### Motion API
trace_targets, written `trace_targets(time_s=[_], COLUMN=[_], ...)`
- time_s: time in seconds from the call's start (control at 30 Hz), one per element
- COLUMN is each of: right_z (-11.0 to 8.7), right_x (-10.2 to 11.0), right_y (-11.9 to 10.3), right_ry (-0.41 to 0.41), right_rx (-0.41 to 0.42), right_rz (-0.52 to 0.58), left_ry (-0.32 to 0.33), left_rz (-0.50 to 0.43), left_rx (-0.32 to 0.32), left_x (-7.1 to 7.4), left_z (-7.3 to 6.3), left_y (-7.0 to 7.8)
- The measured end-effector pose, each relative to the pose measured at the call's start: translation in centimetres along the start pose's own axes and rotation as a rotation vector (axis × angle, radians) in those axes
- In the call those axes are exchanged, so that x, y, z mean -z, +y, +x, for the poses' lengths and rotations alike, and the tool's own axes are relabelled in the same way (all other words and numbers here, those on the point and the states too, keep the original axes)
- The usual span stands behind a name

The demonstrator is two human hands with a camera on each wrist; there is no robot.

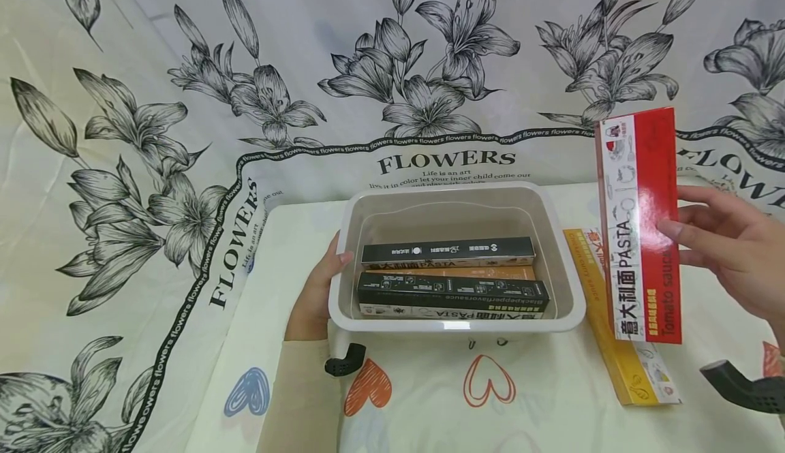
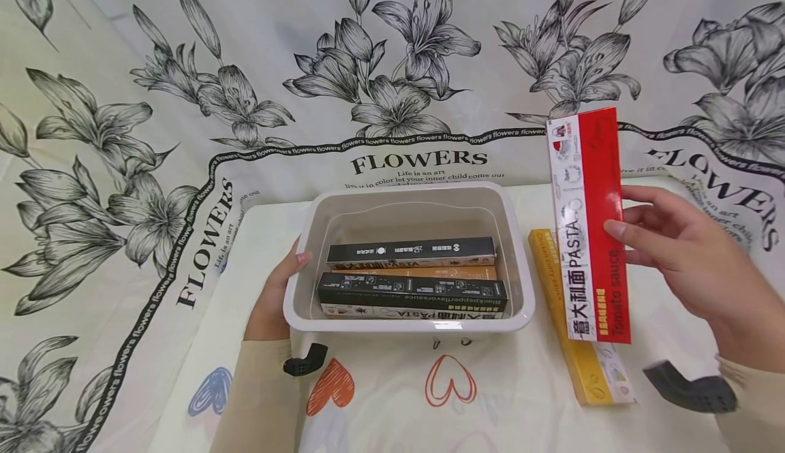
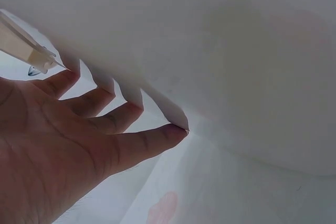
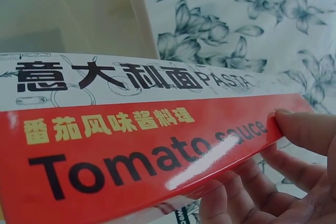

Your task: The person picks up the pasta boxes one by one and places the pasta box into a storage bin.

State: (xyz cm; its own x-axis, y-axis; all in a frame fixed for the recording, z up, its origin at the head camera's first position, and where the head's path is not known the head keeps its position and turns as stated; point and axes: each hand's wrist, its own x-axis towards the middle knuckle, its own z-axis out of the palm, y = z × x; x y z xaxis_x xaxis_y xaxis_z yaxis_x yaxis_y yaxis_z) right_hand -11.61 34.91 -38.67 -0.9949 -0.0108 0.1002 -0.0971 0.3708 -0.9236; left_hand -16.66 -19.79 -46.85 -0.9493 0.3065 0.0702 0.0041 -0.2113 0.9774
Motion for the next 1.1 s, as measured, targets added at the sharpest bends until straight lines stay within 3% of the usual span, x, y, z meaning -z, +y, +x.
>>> trace_targets(time_s=[0.1, 0.33, 0.6, 0.77, 1.1], right_z=[0.1, 0.5, 0.9, 1.2, 2.1], right_x=[-0.1, -0.6, -1.2, -1.4, -1.9], right_y=[-0.5, -1.8, -3.3, -4.1, -6.4], right_ry=[0.007, -0.006, -0.001, -0.014, -0.044], right_rx=[0.02, 0.107, 0.16, 0.194, 0.197], right_rz=[0.015, 0.164, 0.148, 0.218, 0.096], left_ry=[0.01, 0.003, 0.0, -0.001, -0.001], left_rz=[0.002, 0.01, 0.003, -0.002, 0.057], left_rx=[0.0, -0.01, -0.014, -0.003, -0.027], left_x=[-0.1, 0.0, 0.0, 0.0, 0.0], left_z=[0.2, 0.1, 0.1, 0.1, -0.3], left_y=[0.0, -0.1, -0.1, -0.1, -0.2])
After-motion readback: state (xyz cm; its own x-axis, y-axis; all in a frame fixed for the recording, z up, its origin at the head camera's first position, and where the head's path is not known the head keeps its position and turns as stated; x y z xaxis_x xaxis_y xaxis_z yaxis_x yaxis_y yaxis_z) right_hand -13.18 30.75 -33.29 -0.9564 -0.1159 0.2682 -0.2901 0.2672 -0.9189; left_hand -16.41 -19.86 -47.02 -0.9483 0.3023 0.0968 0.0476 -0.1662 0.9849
